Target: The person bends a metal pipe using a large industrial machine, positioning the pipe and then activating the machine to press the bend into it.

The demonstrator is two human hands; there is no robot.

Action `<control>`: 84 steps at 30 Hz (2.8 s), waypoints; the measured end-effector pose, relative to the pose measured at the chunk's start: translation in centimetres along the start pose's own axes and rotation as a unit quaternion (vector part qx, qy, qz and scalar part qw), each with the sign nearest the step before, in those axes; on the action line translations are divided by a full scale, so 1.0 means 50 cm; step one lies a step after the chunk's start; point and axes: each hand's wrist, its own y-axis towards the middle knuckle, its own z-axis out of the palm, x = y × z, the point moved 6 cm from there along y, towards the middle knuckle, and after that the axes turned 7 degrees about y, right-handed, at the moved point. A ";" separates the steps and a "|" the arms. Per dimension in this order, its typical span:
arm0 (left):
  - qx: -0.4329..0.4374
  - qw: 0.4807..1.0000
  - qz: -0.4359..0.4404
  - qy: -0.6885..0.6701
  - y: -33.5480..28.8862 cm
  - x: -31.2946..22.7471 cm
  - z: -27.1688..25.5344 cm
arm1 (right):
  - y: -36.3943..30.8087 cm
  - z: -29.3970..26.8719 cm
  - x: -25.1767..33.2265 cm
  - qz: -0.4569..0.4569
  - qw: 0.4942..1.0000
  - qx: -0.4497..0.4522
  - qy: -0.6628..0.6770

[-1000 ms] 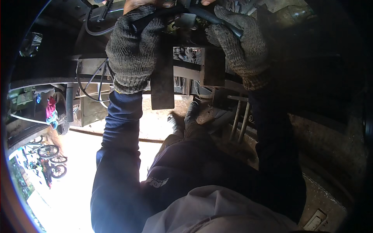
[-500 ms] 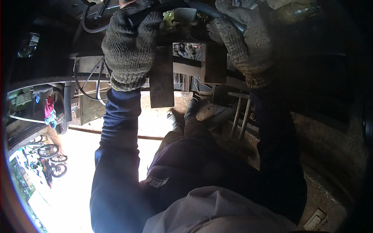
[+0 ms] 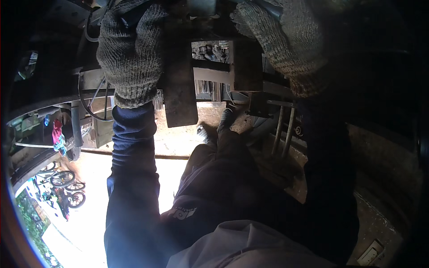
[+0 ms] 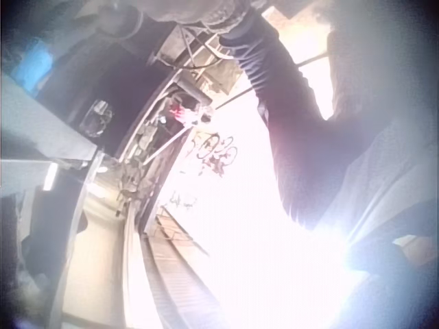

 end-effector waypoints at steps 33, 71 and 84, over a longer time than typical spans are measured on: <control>0.021 0.967 -0.183 -0.178 -0.002 0.006 0.009 | -0.013 0.007 -0.008 0.023 0.999 0.028 0.005; -0.034 0.979 -0.109 -0.168 0.003 -0.001 0.007 | -0.013 0.012 -0.019 0.024 0.999 0.041 0.014; -0.020 0.988 -0.105 -0.110 0.006 -0.003 0.003 | -0.006 0.010 -0.020 0.022 0.999 0.047 0.011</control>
